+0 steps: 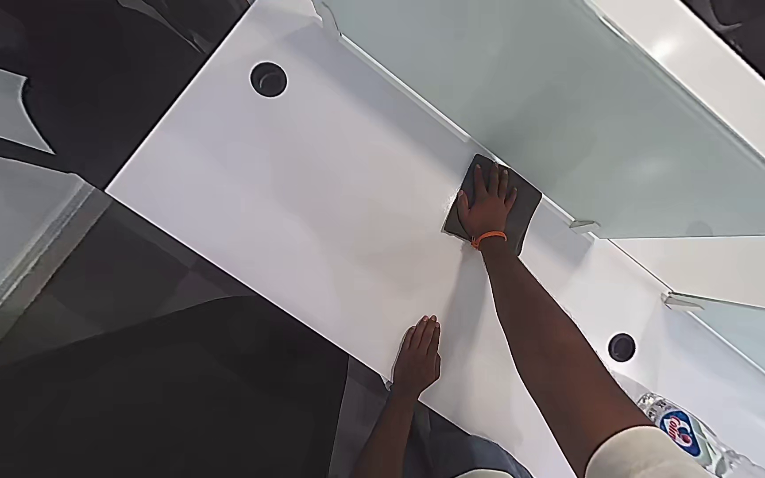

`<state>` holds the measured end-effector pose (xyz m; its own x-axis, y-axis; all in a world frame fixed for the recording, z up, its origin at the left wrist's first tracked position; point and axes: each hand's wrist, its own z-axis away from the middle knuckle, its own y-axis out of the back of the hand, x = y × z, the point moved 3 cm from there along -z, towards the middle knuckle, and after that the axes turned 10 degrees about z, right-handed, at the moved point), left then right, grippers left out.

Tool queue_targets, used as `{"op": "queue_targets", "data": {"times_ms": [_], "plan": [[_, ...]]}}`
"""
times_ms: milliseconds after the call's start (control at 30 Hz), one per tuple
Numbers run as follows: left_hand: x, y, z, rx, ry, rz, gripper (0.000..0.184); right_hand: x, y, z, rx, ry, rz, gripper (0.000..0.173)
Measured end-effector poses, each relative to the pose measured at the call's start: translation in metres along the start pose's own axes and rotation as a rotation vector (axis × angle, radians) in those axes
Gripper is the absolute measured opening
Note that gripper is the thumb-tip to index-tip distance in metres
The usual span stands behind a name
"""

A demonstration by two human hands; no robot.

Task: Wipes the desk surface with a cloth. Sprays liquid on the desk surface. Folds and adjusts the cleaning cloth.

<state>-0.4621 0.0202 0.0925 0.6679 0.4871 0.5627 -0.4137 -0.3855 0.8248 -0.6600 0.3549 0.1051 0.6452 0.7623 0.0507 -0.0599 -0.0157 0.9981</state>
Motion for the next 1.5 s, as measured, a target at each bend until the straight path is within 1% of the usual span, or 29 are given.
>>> {"op": "queue_targets", "data": {"times_ms": [167, 267, 567, 667, 767, 833, 967, 1167, 1233, 1300, 1400, 1500], "plan": [[-0.002, -0.001, 0.0, 0.017, -0.014, -0.007, 0.052, 0.0, 0.003, -0.011, -0.019, -0.034, 0.003, 0.076], [-0.003, -0.001, 0.001, 0.01, -0.009, -0.016, 0.053, 0.007, 0.005, -0.008, -0.049, -0.065, 0.012, 0.078], [-0.003, -0.002, 0.002, 0.007, -0.023, -0.026, 0.055, 0.086, 0.006, 0.035, -0.081, -0.182, 0.041, 0.08], [-0.003, -0.003, 0.002, 0.013, -0.024, -0.022, 0.055, 0.11, 0.002, 0.058, -0.063, -0.182, 0.043, 0.081], [-0.003, -0.004, 0.002, 0.017, -0.023, -0.026, 0.055, 0.125, 0.002, 0.065, -0.032, -0.189, 0.073, 0.082], [-0.002, -0.003, 0.002, 0.015, -0.02, -0.028, 0.055, 0.127, 0.003, 0.069, -0.026, -0.176, 0.059, 0.081], [-0.001, -0.002, 0.0, 0.027, -0.02, -0.019, 0.054, 0.122, 0.007, 0.075, -0.035, -0.18, 0.003, 0.08], [0.001, -0.001, 0.0, 0.011, -0.015, -0.034, 0.055, 0.104, -0.003, 0.064, 0.005, -0.271, 0.072, 0.076], [0.002, -0.001, -0.001, 0.018, -0.015, -0.041, 0.054, 0.088, -0.003, 0.063, -0.036, -0.279, 0.07, 0.077], [0.002, -0.001, 0.0, 0.026, -0.013, -0.046, 0.053, 0.066, -0.003, 0.058, -0.051, -0.249, 0.051, 0.078], [0.003, -0.001, -0.001, 0.04, -0.014, -0.041, 0.051, 0.025, 0.003, 0.038, -0.046, -0.19, 0.045, 0.078], [0.003, 0.0, -0.001, 0.035, -0.015, -0.046, 0.05, -0.003, -0.001, 0.014, -0.021, -0.175, 0.08, 0.078]]}}
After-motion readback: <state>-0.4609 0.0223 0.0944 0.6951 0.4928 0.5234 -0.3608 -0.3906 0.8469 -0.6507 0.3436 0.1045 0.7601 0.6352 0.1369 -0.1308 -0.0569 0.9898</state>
